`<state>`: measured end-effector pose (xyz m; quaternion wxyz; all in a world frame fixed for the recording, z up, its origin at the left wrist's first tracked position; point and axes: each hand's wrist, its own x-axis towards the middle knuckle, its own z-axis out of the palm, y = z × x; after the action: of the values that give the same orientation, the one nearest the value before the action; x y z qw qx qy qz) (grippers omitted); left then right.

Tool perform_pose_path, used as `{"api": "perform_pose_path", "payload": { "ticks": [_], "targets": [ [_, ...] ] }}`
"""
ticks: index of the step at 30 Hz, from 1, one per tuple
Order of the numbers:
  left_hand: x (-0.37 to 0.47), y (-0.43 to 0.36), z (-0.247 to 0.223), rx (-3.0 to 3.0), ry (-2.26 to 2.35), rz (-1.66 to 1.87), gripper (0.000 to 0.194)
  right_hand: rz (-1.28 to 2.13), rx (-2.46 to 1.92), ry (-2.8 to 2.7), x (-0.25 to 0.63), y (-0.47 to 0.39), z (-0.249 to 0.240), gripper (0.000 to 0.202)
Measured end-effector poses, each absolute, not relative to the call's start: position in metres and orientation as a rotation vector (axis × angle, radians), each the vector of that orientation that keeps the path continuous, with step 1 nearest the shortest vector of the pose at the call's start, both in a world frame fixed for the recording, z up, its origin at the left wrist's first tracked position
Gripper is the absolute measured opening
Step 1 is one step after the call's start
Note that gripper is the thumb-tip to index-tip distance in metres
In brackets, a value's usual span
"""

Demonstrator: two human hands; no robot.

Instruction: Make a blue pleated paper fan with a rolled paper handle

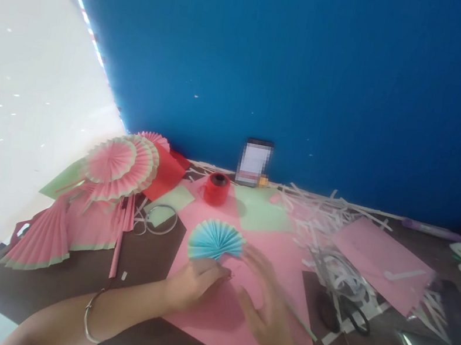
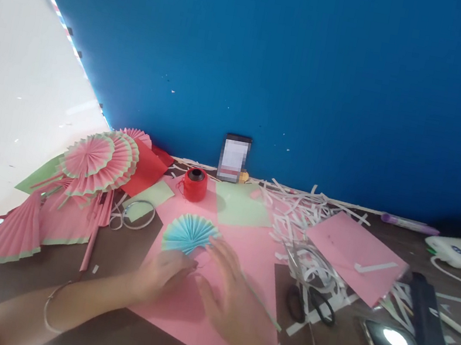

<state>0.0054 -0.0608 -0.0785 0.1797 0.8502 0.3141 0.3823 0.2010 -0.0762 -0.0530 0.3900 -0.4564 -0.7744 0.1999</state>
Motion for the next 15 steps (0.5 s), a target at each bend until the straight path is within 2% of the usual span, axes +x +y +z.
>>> {"api": "perform_pose_path", "payload": {
  "ticks": [6, 15],
  "targets": [
    [0.005, -0.062, -0.074, 2.554, 0.847, 0.991, 0.030, 0.928, -1.324, -1.907, 0.189, -0.083, -0.062, 0.035],
    [0.008, -0.063, -0.076, 2.462, 0.959, 1.042, 0.025, 0.833, -1.444, -1.904, 0.188, -0.085, -0.053, 0.019]
  ]
}}
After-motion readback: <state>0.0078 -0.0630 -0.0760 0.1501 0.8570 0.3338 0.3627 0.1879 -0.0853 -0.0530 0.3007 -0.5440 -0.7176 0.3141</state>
